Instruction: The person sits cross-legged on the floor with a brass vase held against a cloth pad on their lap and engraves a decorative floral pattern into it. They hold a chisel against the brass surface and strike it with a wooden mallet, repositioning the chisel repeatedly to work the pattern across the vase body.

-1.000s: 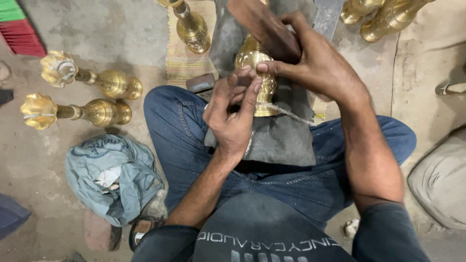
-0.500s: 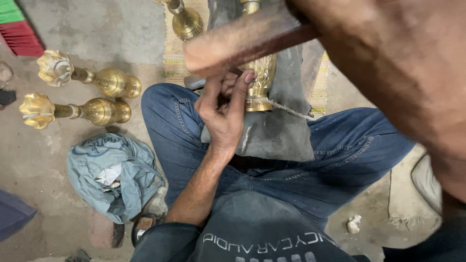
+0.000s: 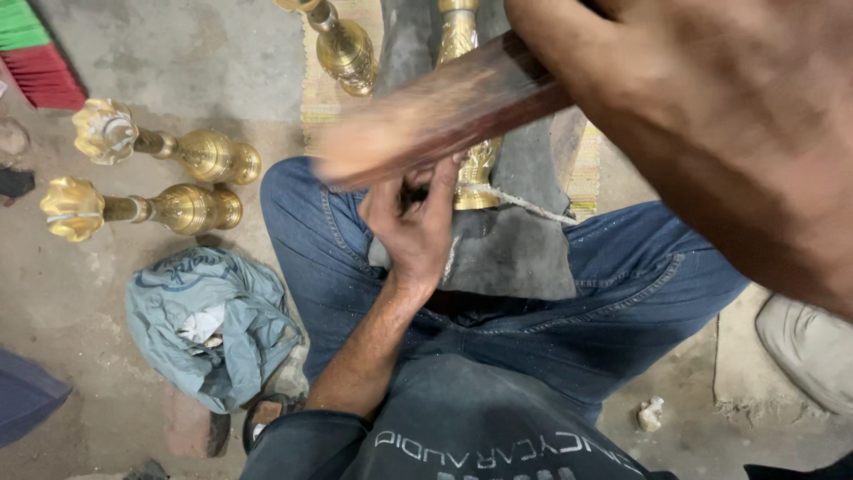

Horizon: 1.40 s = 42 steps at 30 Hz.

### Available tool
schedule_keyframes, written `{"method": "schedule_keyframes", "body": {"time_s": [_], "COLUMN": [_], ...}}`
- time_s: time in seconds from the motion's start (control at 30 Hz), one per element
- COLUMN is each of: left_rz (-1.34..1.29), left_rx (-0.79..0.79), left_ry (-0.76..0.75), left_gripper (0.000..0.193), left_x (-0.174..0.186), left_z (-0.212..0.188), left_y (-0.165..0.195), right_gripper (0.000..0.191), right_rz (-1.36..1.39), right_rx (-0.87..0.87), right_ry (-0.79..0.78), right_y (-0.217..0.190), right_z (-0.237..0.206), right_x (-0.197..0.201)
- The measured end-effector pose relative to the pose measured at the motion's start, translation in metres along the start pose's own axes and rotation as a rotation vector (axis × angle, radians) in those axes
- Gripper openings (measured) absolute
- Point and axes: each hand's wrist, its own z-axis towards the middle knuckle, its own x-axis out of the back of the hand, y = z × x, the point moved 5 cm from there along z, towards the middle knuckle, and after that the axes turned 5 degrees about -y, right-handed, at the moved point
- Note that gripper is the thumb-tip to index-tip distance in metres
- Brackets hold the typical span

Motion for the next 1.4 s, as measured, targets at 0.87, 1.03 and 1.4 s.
{"method": "schedule_keyframes", "body": {"time_s": [0.87,1.03,1.4], "left_rz": [0.124,0.124,0.100], "left_rx": [-0.097,-0.110,-0.080], "left_ry": [0.021,0.050,0.052], "left_gripper": [0.021,0.023,0.023], "left_x": [0.000,0.003,0.002], "left_z": [-0.024,-0.021,-0.016], "left_y": [-0.029,-0.019,-0.015], "right_gripper": [0.017,0.022,0.021], "right_rz": [0.006,0.058,-0.034], "right_rx": [0.001,-0.029,-0.006], "right_ry": [0.046,-0.004,-0.020], "right_y": [-0.003,-0.001,-0.005], "right_z": [-0.012,-0.017,-0.025], "right_x": [0.004,-0.006,-0.010]}}
